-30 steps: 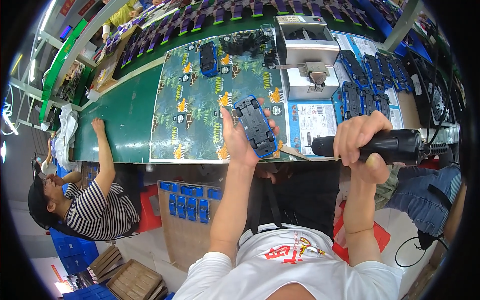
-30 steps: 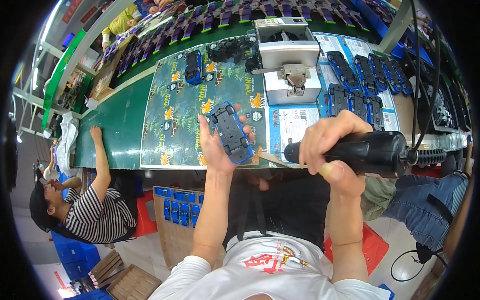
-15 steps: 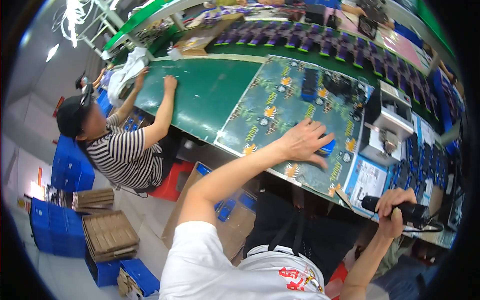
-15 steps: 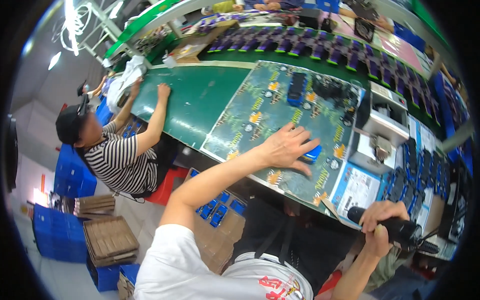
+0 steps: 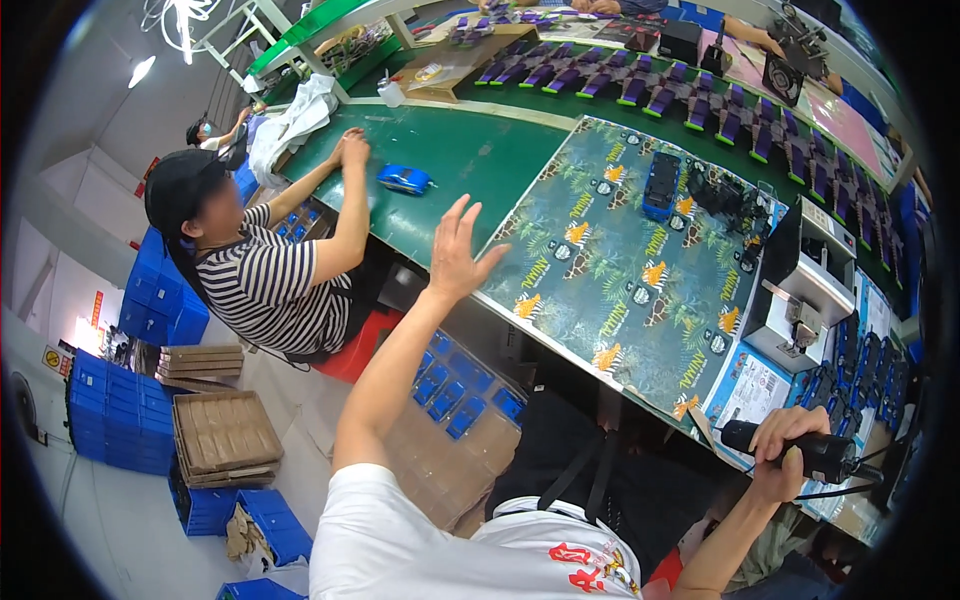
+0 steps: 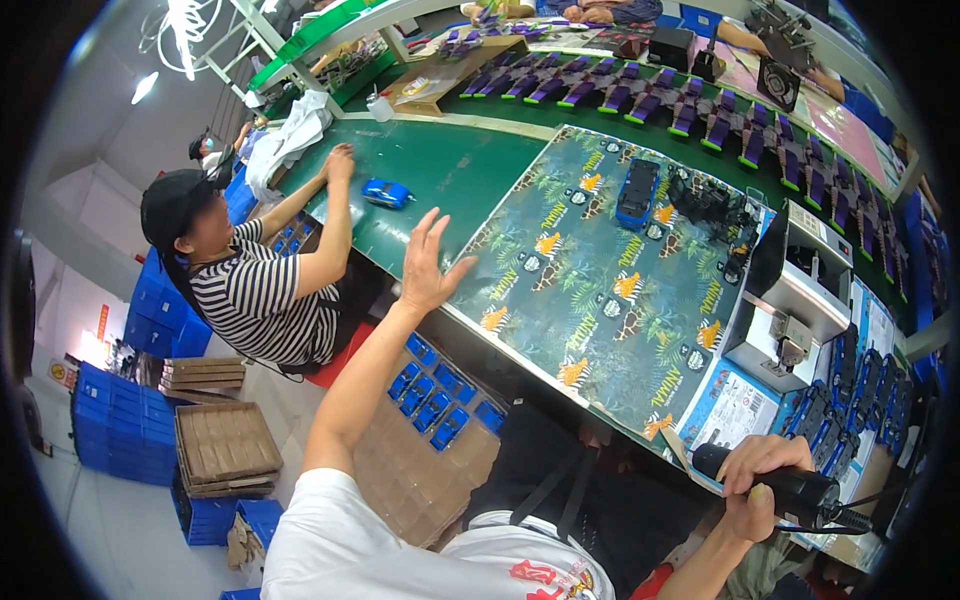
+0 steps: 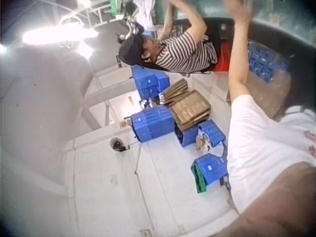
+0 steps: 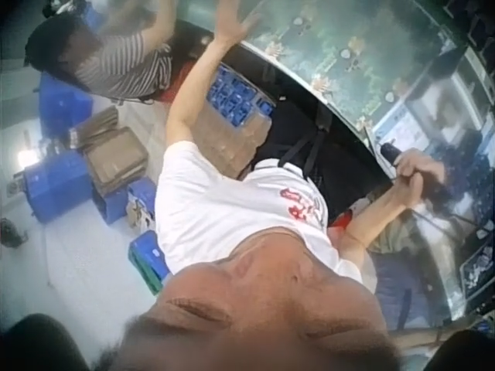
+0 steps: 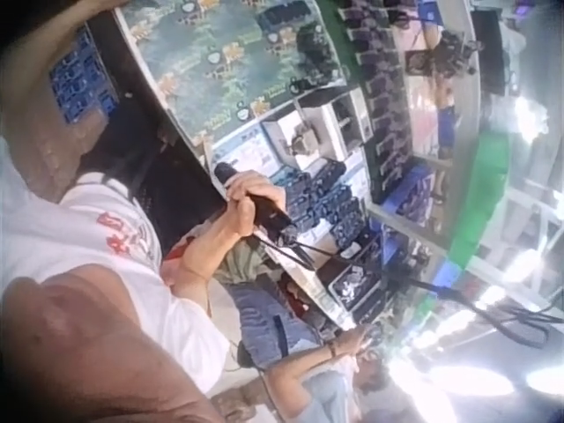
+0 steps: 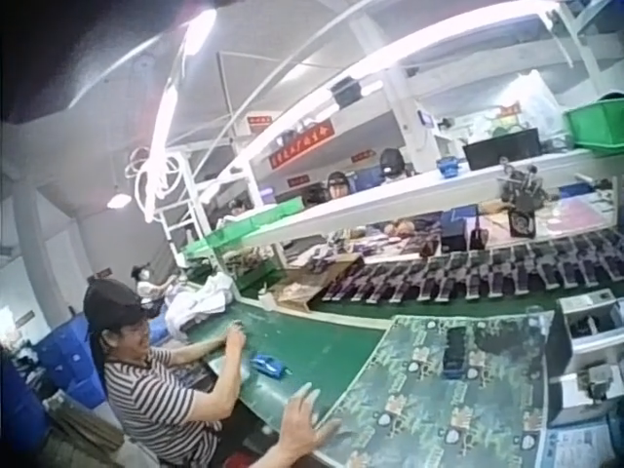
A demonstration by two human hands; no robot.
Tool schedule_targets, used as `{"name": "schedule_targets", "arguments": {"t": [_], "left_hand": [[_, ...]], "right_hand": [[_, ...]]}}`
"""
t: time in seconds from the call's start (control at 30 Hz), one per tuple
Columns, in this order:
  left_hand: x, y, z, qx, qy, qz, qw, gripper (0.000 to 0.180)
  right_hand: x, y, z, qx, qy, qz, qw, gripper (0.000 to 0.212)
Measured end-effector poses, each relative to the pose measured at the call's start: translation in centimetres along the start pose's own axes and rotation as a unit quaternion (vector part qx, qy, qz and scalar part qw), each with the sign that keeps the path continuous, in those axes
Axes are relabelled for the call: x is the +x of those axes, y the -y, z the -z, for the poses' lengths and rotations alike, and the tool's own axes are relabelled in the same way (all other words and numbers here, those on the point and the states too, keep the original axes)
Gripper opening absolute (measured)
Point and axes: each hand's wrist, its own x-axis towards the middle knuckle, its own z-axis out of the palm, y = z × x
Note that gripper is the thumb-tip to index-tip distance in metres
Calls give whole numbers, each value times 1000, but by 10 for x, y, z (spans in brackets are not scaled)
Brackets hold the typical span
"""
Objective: The person assembles toy cars by attaching components, driving screws with an electric screwdriver, and placing the assembled cars onto the table and into a tray.
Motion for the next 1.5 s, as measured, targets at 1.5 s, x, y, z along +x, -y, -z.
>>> {"name": "schedule_targets", "arguments": {"t": [1.5], "left_hand": [[-5, -382, -45, -776, 186, 392, 457, 42]], "right_hand": [[-32, 95, 58, 32, -131, 101, 986, 23]]}}
